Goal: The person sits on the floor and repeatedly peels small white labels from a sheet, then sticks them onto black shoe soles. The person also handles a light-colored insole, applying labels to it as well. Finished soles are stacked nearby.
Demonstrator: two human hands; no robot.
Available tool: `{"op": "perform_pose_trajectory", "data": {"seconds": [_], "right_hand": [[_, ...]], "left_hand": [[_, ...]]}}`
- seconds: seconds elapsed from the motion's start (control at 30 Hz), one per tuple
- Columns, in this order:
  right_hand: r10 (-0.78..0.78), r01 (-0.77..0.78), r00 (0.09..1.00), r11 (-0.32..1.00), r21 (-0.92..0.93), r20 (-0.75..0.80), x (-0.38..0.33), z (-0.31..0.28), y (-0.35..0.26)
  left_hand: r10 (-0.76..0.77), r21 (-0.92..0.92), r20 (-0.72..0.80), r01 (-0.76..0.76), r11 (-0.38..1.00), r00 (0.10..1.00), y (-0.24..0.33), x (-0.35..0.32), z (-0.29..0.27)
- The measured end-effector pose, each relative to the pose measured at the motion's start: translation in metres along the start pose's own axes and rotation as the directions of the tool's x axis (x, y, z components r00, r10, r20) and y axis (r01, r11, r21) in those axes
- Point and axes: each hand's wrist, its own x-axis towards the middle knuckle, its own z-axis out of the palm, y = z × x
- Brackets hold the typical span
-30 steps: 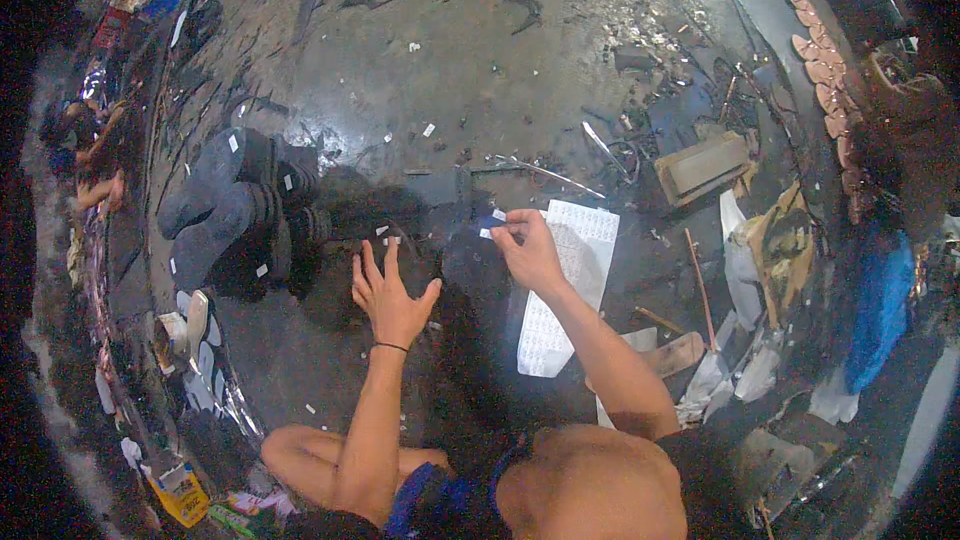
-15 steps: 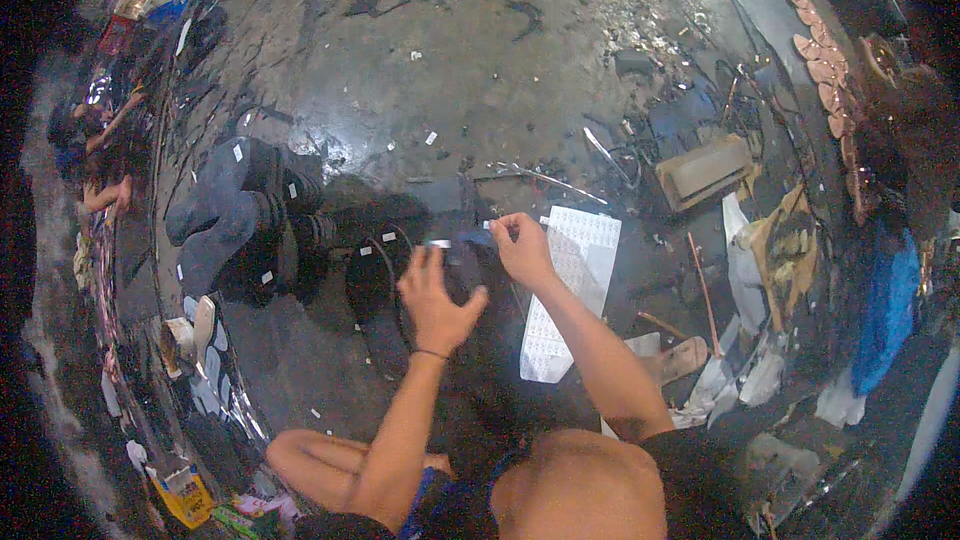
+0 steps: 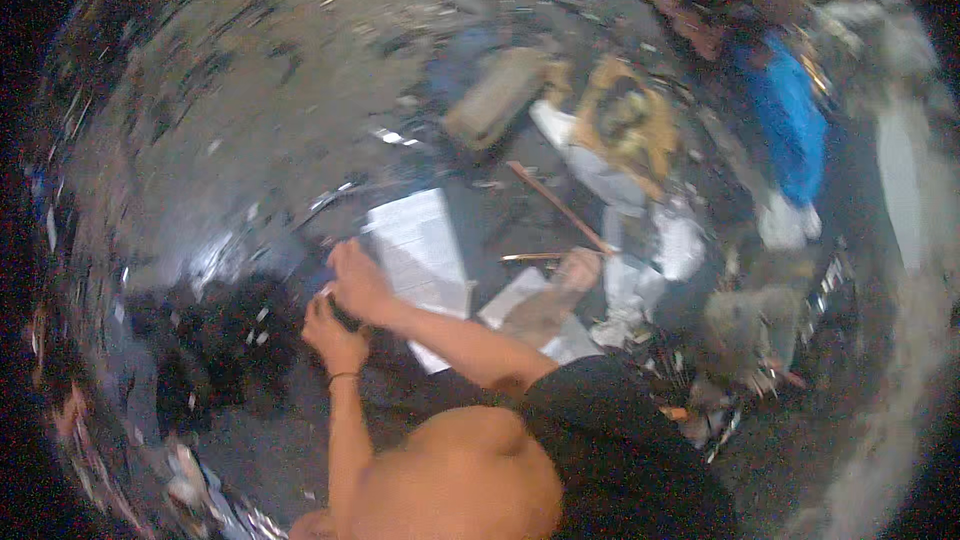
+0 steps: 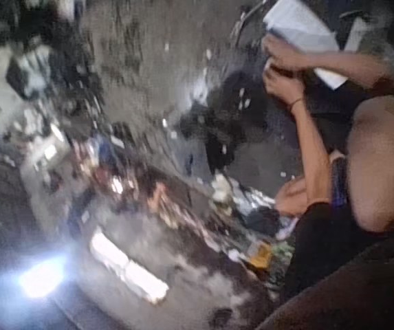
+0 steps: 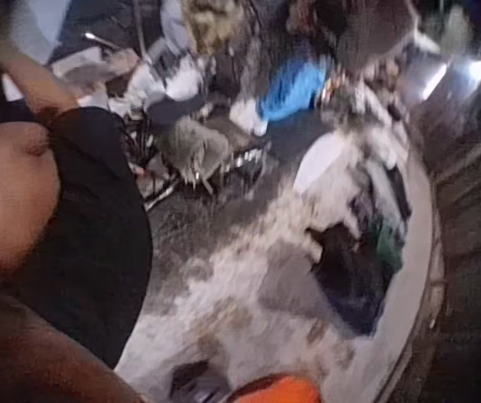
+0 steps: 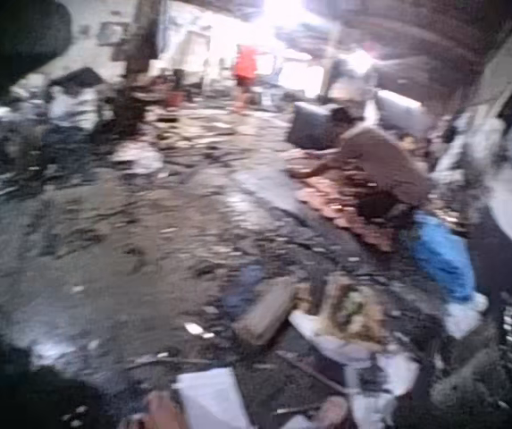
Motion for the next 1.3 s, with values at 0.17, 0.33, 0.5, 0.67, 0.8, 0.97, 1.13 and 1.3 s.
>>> {"op": "perform_pose_trajectory", "data": {"seconds": [0.17,0.33,0.5,0.67,0.8,0.97,1.13,1.3], "right_hand": [[0.167,-0.16,0.977,0.985,0.064,-0.13,-0.092,-0.093,0.033],[0.273,-0.197,0.96,0.822,-0.534,0.066,-0.186,-0.252,0.082],[0.031,0.126,0.981,0.643,-0.755,0.19,-0.197,-0.278,0.11],[-0.426,0.285,0.905,0.649,-0.705,-0.026,-0.135,-0.29,0.035],[-0.695,0.428,0.704,0.583,-0.691,-0.15,-0.089,-0.269,0.007],[-0.76,0.49,0.628,0.556,-0.671,-0.171,-0.061,-0.252,-0.007],[-0.769,0.515,0.615,0.557,-0.652,-0.171,-0.026,-0.23,-0.003],[-0.728,0.378,0.664,0.523,-0.764,-0.17,0.068,-0.208,0.006]], "left_hand": [[-0.171,-0.112,-0.27,0.146,0.983,0.948,-0.003,-0.013,-0.048],[-0.386,0.225,0.009,0.374,0.899,0.922,-0.052,-0.05,-0.05],[-0.445,0.183,-0.199,0.48,0.858,0.873,-0.084,-0.081,-0.038],[-0.573,0.146,-0.235,0.611,0.778,0.785,-0.068,-0.086,-0.042],[-0.64,0.059,-0.169,0.656,0.753,0.749,-0.05,-0.083,-0.049],[-0.632,0.071,-0.225,0.659,0.749,0.742,-0.038,-0.078,-0.046],[-0.575,0.081,-0.25,0.609,0.789,0.779,-0.04,-0.076,-0.047],[-0.58,0.101,-0.118,0.59,0.801,0.806,-0.029,-0.057,-0.063]]}}
